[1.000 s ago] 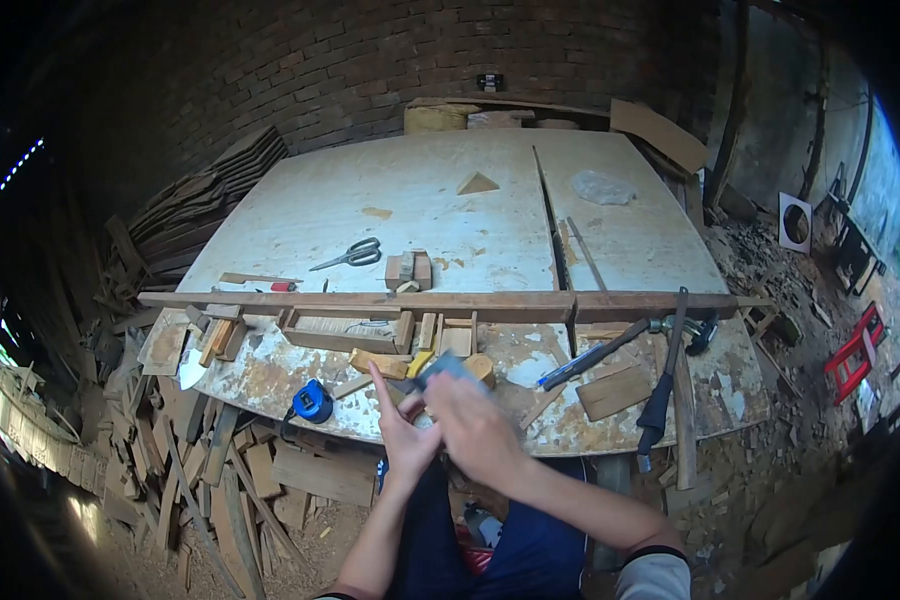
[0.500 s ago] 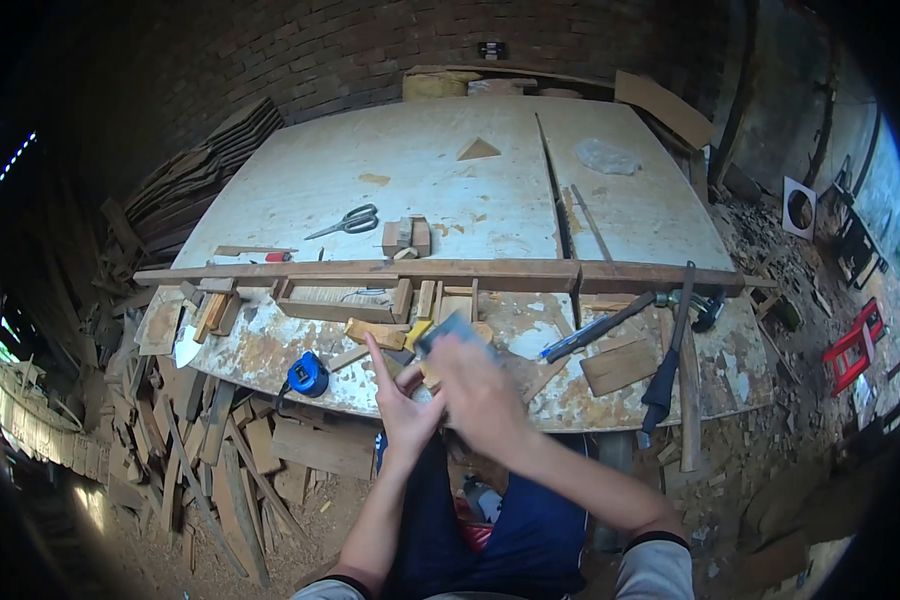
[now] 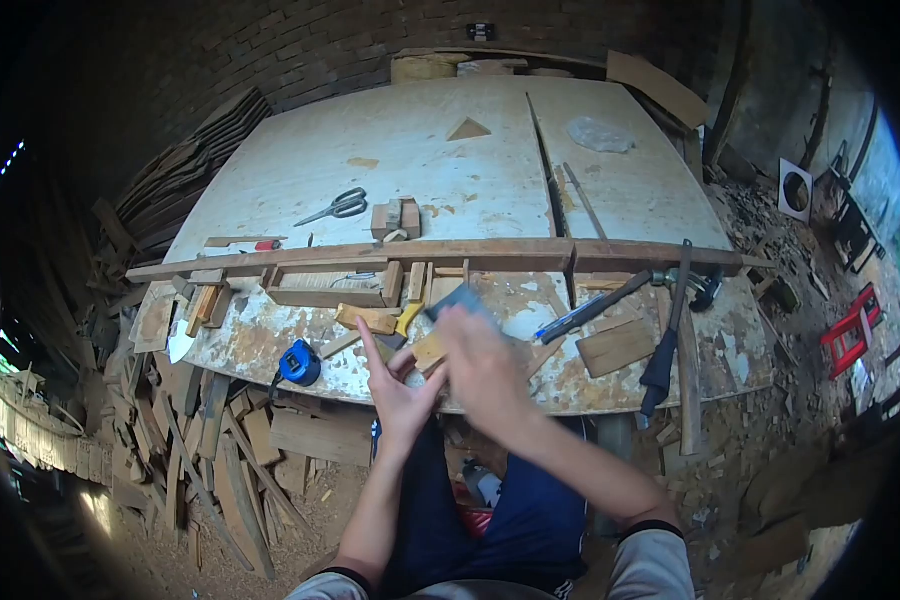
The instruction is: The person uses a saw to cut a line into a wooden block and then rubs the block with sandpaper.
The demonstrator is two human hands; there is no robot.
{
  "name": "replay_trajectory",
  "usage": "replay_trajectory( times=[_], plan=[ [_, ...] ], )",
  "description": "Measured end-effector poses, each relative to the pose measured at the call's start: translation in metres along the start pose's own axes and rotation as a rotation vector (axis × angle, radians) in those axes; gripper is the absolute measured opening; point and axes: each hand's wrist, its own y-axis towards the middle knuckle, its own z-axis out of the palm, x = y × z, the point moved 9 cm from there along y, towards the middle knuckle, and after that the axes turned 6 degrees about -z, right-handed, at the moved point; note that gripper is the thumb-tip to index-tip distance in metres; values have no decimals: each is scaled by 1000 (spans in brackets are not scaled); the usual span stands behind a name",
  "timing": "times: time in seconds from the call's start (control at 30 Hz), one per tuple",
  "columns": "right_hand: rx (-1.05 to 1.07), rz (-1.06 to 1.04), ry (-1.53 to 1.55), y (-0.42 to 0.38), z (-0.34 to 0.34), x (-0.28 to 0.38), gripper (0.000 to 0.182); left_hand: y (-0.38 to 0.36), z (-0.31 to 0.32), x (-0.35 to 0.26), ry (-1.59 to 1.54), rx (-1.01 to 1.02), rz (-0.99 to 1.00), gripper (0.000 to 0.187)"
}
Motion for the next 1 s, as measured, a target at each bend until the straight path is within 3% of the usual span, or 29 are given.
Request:
replay_trajectory(
  times=[0.07,0.2,0.3,0.57,0.73,0.87,0.97,1.0],
  plan=[
    [40,-152,87,-10,10,41,40,-1,-11,-4,105,-4,-67,139],
    [18,77,87,1,-1,-31,42,1,0,-9,-15,23,-40,140],
    [28,-17,-100,-3,4,-14,45,1,0,-7,-22,28,-62,141],
    [3,11,-62,-5,7,-19,46,1,-1,-7,-12,31,-49,140],
    [49,-66,13,-11,7,24,45,1,-3,3,-63,25,-61,140],
    [-8,112,31,1,-6,-42,44,0,2,-7,-29,46,-50,138],
    [-2,-12,-62,-2,6,11,39,2,0,-1,-61,26,-48,142],
    [14,-109,70,-7,13,34,39,2,0,2,-70,30,-46,142]
  ],
)
